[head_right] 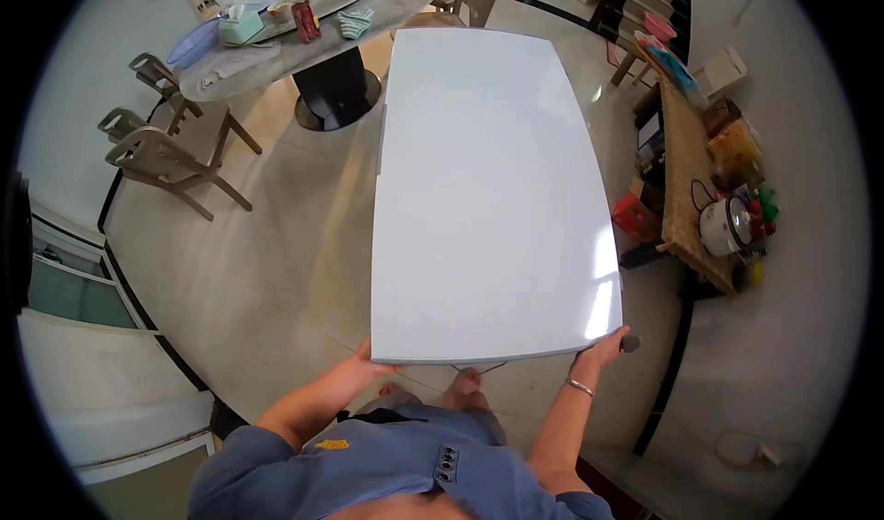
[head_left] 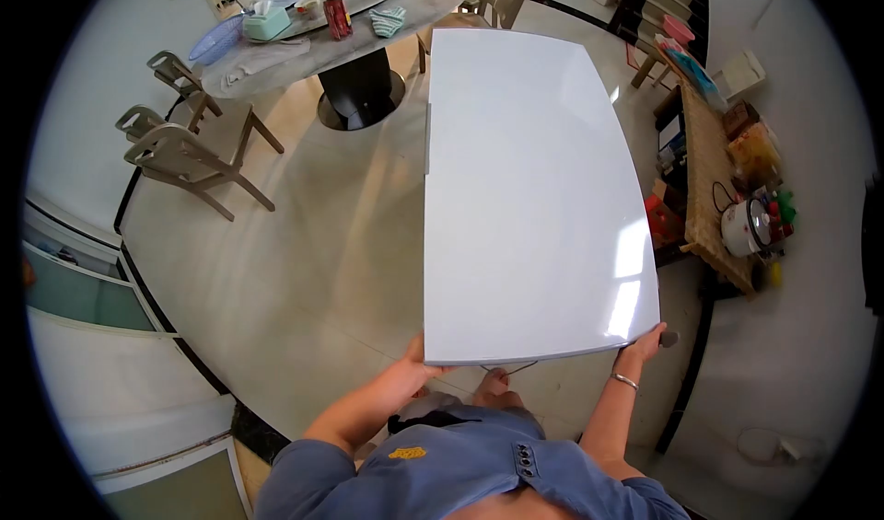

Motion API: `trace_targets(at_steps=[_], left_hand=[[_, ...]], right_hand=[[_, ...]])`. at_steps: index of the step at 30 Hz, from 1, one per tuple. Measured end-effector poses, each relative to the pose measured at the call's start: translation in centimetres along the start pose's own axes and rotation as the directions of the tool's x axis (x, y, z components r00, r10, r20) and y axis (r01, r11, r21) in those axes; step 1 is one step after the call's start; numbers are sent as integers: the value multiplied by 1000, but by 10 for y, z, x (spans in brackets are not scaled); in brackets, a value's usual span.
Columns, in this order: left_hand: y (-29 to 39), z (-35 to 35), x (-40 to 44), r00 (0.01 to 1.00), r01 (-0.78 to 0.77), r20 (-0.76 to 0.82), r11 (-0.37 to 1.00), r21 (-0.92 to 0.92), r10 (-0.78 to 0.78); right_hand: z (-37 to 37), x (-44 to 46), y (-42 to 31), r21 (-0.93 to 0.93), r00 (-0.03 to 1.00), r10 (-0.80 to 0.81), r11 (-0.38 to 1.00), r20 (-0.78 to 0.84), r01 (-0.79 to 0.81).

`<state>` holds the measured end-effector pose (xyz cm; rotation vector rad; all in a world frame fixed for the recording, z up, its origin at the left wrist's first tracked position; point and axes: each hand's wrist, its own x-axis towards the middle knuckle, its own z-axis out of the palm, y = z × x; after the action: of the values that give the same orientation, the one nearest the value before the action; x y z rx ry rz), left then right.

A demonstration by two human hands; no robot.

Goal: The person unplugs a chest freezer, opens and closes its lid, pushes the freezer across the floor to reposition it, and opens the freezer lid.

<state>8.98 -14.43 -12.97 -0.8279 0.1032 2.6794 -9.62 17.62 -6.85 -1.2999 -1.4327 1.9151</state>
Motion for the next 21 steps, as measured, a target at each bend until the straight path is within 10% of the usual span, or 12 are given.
trace_targets(at_steps=[3,5,15,17,21], left_hand=[[1,5,-3,979,0,203,998,62,-13],[-3,9,-2,993,-66,-88,993,101,76],[-34,36,19,925,-26,-380,997,-74,-4],[-46,13,31,925,15,-337,868,496,177],[-66,10,51,961,1,-236,849,529,146]], right_hand=[[-7,24,14,-44,995,-86,995,-40,84],[-4,37,21,-121,986,-154,982,-63,145],[9,51,-14,-262,980,-192,950,-53,172],[15,62,-23,-247,981,-196,951,-5,188],[29,88,-43,-294,983,-185,938,22,183]])
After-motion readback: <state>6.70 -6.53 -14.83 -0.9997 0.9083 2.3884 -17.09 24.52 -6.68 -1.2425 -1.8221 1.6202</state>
